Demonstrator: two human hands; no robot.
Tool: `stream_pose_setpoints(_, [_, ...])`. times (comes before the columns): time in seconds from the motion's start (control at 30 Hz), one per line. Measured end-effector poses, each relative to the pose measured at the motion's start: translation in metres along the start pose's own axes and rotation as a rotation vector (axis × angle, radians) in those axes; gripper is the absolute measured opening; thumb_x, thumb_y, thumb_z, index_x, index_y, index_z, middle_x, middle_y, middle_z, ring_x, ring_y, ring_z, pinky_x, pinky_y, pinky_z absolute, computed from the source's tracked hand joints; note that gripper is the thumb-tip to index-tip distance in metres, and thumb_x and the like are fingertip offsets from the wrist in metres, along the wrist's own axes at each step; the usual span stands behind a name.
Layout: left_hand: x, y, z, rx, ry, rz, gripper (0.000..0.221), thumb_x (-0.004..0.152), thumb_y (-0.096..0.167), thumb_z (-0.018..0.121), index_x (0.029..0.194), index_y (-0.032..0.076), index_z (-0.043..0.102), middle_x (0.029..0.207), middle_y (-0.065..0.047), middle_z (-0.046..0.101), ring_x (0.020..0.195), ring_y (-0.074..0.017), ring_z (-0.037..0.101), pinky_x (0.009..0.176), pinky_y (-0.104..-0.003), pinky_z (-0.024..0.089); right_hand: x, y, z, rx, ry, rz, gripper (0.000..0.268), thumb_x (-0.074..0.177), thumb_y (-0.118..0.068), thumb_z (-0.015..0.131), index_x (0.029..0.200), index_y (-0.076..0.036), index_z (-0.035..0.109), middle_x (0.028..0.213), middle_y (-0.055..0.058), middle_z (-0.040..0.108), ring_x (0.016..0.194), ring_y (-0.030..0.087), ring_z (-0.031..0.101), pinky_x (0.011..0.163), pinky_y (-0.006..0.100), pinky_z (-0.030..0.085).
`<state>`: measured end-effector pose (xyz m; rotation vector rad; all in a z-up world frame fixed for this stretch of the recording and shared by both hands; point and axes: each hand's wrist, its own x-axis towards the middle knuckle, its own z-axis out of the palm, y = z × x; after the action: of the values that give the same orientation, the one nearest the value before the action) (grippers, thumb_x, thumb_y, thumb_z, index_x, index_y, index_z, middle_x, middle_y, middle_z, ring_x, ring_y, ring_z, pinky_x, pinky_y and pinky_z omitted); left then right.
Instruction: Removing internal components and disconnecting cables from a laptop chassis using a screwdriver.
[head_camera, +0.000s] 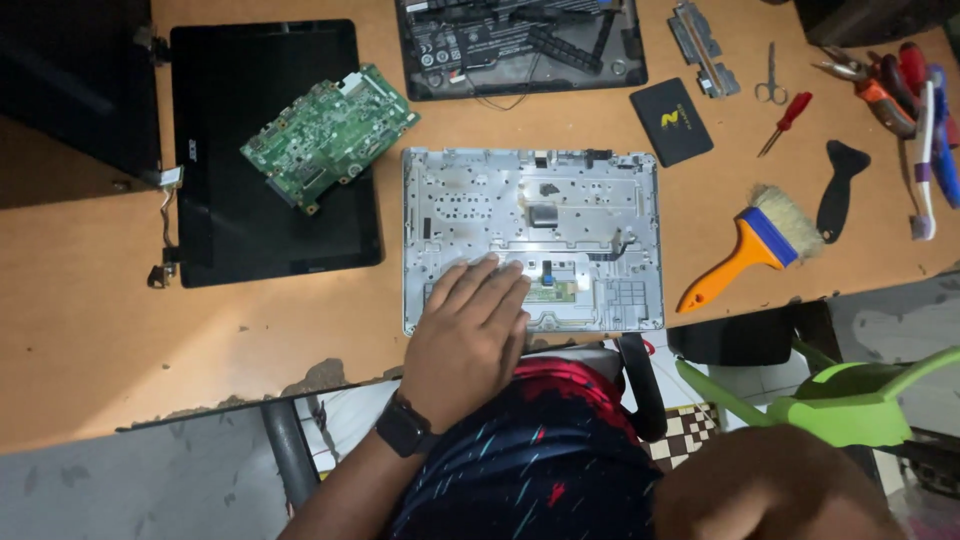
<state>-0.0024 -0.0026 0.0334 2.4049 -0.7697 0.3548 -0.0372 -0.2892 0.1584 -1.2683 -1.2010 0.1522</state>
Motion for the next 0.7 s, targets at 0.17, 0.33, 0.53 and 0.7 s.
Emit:
stream_pose_setpoints(0.17, [-0.003,-0.006,0.008,0.010,0.043,0.002,0.032,0.102,0.018,0.057,0.124,0.000,0.071,0.127,-0.019,0.071,0.127,-0.0384,0.062,0.114,-0.059,0.037,0.044,0.021,0.013,0.028,-0.036,0.001,0.044,0.111,-0.014,0.044,0.067,-0.013,0.038,0.056,0.006,0.036,0.049,0.025,0.043,0.049,0.037,0.044])
stream_pose_setpoints(0.33, [-0.002,-0.004,0.007,0.056,0.099,0.020,0.030,0.100,0.015,0.060,0.123,0.001,0.073,0.129,-0.014,0.072,0.126,-0.0358,0.062,0.115,-0.057,0.035,0.052,0.022,0.038,-0.152,0.201,0.239,0.006,0.087,-0.012,0.076,0.083,-0.007,0.074,0.053,0.004,0.064,0.042,0.016,0.061,0.052,0.028,0.055])
stream_pose_setpoints(0.53, [-0.002,-0.004,0.008,0.056,0.092,0.017,0.032,0.096,0.016,0.065,0.125,0.004,0.072,0.131,-0.012,0.071,0.129,-0.0334,0.061,0.116,-0.056,0.033,0.008,0.068,0.017,-0.273,0.258,0.258,0.025,0.103,-0.023,0.052,0.096,-0.002,0.064,0.082,0.006,0.077,0.069,0.015,0.082,0.059,0.022,0.076])
stream_pose_setpoints(0.7, [0.000,-0.002,0.007,0.069,0.005,-0.054,0.033,0.100,0.023,0.060,0.124,0.003,0.072,0.128,-0.022,0.069,0.128,-0.0406,0.060,0.113,-0.065,0.032,-0.035,0.125,-0.014,-0.561,0.434,0.180,0.034,0.100,-0.018,0.054,0.101,0.009,0.075,0.071,0.020,0.068,0.058,0.029,0.060,0.058,0.044,0.053])
